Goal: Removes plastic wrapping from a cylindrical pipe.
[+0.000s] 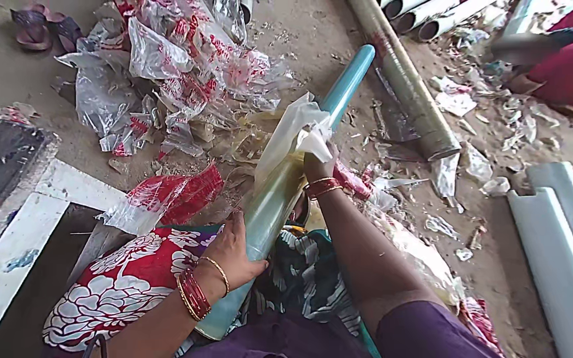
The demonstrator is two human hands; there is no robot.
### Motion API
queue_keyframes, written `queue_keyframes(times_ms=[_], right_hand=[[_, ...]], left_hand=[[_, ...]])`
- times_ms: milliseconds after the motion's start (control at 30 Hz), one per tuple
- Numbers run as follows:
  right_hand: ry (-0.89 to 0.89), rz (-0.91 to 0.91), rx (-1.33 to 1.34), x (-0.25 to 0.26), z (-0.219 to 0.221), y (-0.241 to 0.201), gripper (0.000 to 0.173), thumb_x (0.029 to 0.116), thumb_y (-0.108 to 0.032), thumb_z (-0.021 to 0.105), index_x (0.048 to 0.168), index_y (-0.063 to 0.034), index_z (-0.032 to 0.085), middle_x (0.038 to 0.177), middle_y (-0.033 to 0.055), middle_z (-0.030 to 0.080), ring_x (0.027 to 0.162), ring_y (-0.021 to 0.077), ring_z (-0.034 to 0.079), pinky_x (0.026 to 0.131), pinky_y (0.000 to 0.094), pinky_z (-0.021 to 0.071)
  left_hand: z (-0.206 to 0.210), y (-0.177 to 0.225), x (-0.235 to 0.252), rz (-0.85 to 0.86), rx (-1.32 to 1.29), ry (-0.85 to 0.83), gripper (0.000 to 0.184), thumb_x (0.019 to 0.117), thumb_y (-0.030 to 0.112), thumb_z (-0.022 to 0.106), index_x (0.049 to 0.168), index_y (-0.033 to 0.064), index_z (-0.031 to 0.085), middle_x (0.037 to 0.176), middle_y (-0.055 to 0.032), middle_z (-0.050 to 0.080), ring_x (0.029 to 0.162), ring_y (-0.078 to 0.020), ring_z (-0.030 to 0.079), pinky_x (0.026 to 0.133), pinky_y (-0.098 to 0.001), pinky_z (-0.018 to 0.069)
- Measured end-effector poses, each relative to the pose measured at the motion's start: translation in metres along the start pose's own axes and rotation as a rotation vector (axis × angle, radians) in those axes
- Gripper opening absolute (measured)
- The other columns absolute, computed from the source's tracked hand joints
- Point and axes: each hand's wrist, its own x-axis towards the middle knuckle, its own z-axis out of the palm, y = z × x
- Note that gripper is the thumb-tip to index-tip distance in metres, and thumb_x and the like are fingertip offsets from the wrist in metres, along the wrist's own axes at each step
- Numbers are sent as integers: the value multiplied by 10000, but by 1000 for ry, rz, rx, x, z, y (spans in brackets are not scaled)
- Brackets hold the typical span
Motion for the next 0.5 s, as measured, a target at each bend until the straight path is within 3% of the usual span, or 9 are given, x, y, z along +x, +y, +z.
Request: queue_keyframes(times_ms=[67, 167, 333, 500], right_hand=[[-97, -55, -172, 4, -10, -12, 297, 941, -223, 659, 1118, 6, 729, 1073, 243, 733, 1063, 423, 694, 900, 657, 501], [-231, -25, -310, 20, -17, -22, 276, 940, -215, 647, 1101, -1, 712, 1071, 259, 723, 1053, 462, 688, 850, 690, 495], [-275, -46, -453, 57, -12, -20, 345, 942, -276, 644, 1139, 3, 693, 1110, 272, 711, 1087, 474, 678, 868, 680, 503], [-288, 2, -529, 84, -15, -18, 320, 972, -210, 596, 1173, 32, 658, 1154, 310, 685, 1141, 487, 654, 907, 678, 487]], left_hand=[[-1, -2, 1, 2, -28, -8, 1227, 846, 553, 784, 1633, -15, 33, 1630, -248, 306, 1443, -349, 449, 1170, -460, 388], [-2, -5, 1, 10, -50, -11, 1212, 853, 544, 782, 1634, -11, 41, 1622, -243, 325, 1442, -346, 449, 1171, -457, 383], [-6, -11, 3, 37, -79, -7, 1203, 852, 573, 766, 1634, -14, 64, 1617, -245, 340, 1435, -343, 460, 1165, -464, 387], [-5, -13, 7, 52, -87, 11, 1193, 848, 593, 753, 1630, -26, 98, 1590, -254, 380, 1404, -355, 493, 1143, -468, 410]])
